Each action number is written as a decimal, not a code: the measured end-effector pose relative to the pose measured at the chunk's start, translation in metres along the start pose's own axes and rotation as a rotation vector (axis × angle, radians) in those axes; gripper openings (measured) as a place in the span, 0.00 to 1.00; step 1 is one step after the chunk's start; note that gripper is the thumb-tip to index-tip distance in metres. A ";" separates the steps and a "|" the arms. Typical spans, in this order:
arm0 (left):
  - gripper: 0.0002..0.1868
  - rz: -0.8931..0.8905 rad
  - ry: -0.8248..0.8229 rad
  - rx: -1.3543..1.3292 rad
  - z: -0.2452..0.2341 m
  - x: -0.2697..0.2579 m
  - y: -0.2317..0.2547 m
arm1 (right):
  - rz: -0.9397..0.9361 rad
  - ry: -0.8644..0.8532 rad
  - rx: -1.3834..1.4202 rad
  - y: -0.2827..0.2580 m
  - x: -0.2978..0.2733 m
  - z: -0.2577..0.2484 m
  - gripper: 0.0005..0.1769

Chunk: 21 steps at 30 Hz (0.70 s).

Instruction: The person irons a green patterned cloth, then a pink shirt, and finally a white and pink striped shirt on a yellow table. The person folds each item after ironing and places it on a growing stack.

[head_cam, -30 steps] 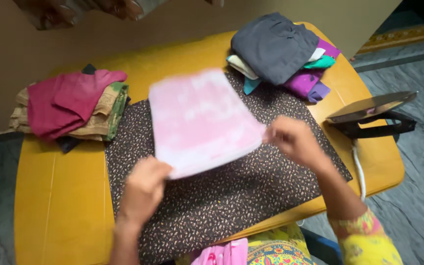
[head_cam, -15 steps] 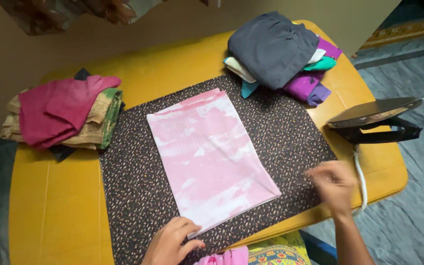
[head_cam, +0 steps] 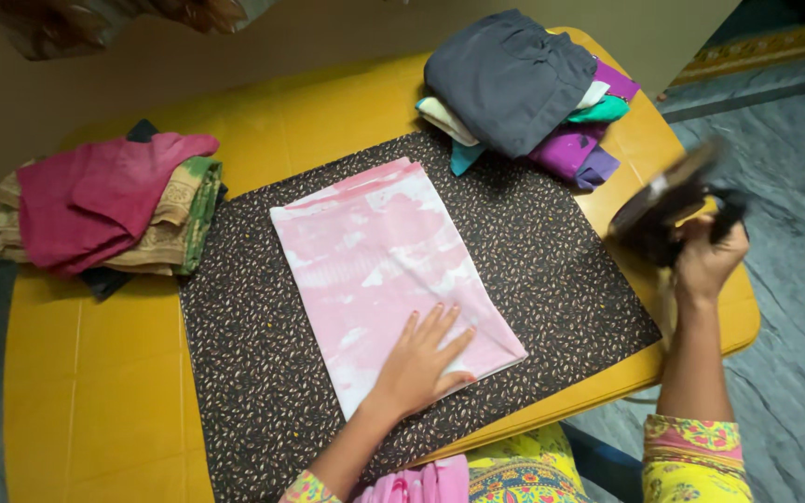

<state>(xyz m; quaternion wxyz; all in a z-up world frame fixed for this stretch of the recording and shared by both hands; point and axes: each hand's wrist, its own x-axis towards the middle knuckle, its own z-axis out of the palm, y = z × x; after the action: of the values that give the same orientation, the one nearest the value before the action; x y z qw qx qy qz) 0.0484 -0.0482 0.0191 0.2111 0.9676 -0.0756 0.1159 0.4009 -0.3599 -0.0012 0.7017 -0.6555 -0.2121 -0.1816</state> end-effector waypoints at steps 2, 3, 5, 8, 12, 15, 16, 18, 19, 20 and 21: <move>0.38 0.018 -0.018 0.008 0.007 0.000 0.001 | 0.083 -0.073 -0.294 -0.035 -0.003 0.021 0.13; 0.38 0.018 -0.015 0.005 0.010 -0.001 0.000 | 0.125 -0.108 -0.440 -0.055 -0.005 0.032 0.13; 0.37 0.025 0.008 0.019 0.015 -0.004 -0.001 | 0.322 -0.328 -0.411 -0.095 -0.007 0.059 0.12; 0.36 0.023 0.039 0.044 0.022 -0.008 -0.003 | 0.593 -0.675 -0.364 -0.144 -0.021 0.111 0.18; 0.32 -0.138 0.137 -0.123 0.025 -0.011 -0.004 | 0.342 -0.920 -0.845 -0.177 -0.052 0.178 0.28; 0.38 -0.226 0.190 -0.130 0.019 -0.014 -0.007 | 0.371 -1.054 -0.857 -0.181 -0.062 0.203 0.31; 0.41 -0.238 0.190 -0.096 0.015 -0.014 -0.010 | 0.292 -1.142 -0.741 -0.181 -0.062 0.206 0.31; 0.50 -0.243 0.178 0.038 0.005 -0.008 -0.024 | 0.138 -1.302 -0.499 -0.180 -0.062 0.207 0.34; 0.55 -0.245 0.170 0.104 0.000 -0.006 -0.031 | 0.250 -1.303 -0.582 -0.179 -0.064 0.207 0.32; 0.58 -0.269 0.156 0.105 -0.005 -0.004 -0.038 | 0.360 -1.302 -0.666 -0.179 -0.065 0.206 0.30; 0.62 -0.293 0.143 0.106 -0.008 -0.001 -0.045 | 0.470 -1.297 -0.750 -0.179 -0.066 0.206 0.29</move>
<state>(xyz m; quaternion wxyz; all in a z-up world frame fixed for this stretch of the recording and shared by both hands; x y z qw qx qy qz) 0.0543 -0.0045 0.0080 0.1792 0.9674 0.0876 0.1561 0.2377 -0.1691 0.1245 0.1897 -0.8514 -0.3597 0.3312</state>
